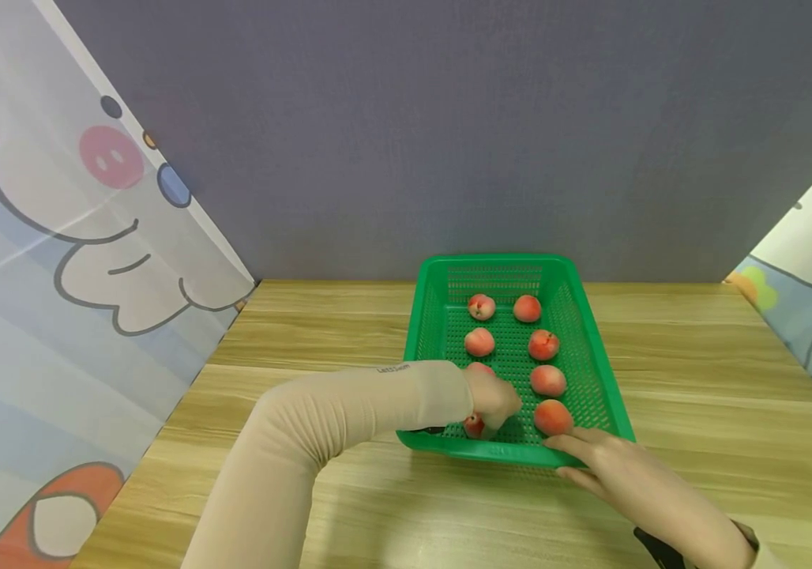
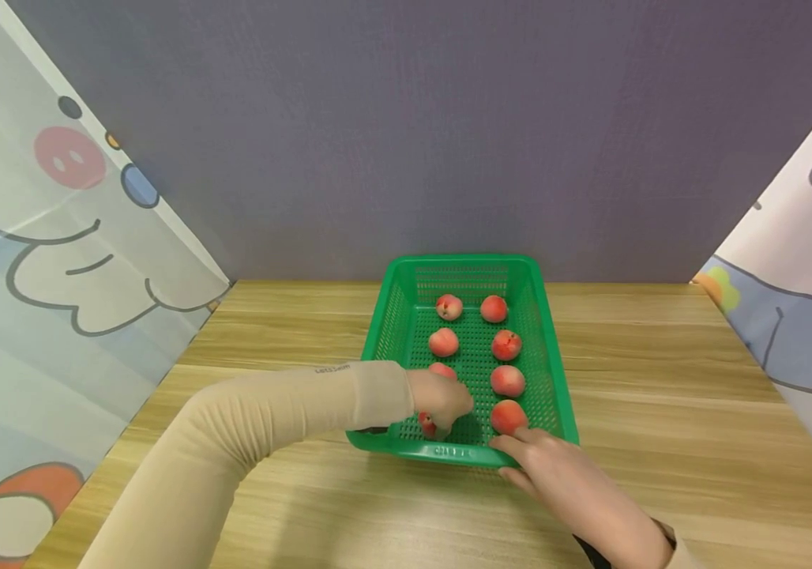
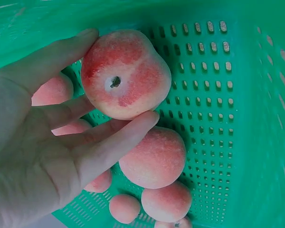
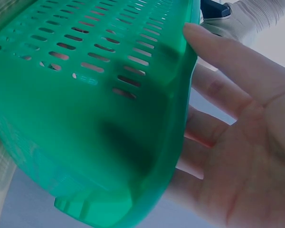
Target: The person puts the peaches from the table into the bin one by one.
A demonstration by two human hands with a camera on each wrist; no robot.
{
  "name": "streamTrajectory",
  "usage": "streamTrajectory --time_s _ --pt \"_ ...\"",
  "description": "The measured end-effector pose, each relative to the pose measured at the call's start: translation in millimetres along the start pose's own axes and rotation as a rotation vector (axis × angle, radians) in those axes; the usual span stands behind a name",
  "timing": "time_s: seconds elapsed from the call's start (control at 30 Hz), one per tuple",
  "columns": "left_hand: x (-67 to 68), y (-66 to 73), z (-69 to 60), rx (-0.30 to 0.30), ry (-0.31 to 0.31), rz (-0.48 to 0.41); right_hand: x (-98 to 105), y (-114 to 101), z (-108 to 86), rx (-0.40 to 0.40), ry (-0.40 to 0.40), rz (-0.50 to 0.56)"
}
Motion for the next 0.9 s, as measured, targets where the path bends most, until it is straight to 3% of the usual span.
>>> streamTrajectory --time_s 0.23,0.43,0.63,0.87,0.9 --pt "-0.7 3.6 2.1 -0.006 -0.020 -0.019 0 0 -0.3 -0.007 -0.011 -0.004" --pt "-3.3 -3.9 2.4 0.046 -0.049 -0.079 1 0 -1.0 0.002 0.003 -0.013" --pt "-5.8 -7.6 2.8 0.049 -0.063 -0.109 1 0 -1.2 0.002 0.013 -0.010" --pt "0.6 -8.1 -4.3 0.025 -0.026 -0.113 0 1 -1.1 -0.004 0.013 -0.008" --pt "1.2 -9.0 -6.8 0.023 -0.026 -0.147 0 1 -1.0 0.000 0.014 -0.011"
Point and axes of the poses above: each hand's wrist, its own z-axis towards the middle knuckle, its own x-axis out of the back of the hand, y = z × x, the point moved 9 cm from there along z, towards the middle knuckle, and after that the axes turned 1 degree about -y, right-handed, at the moved point
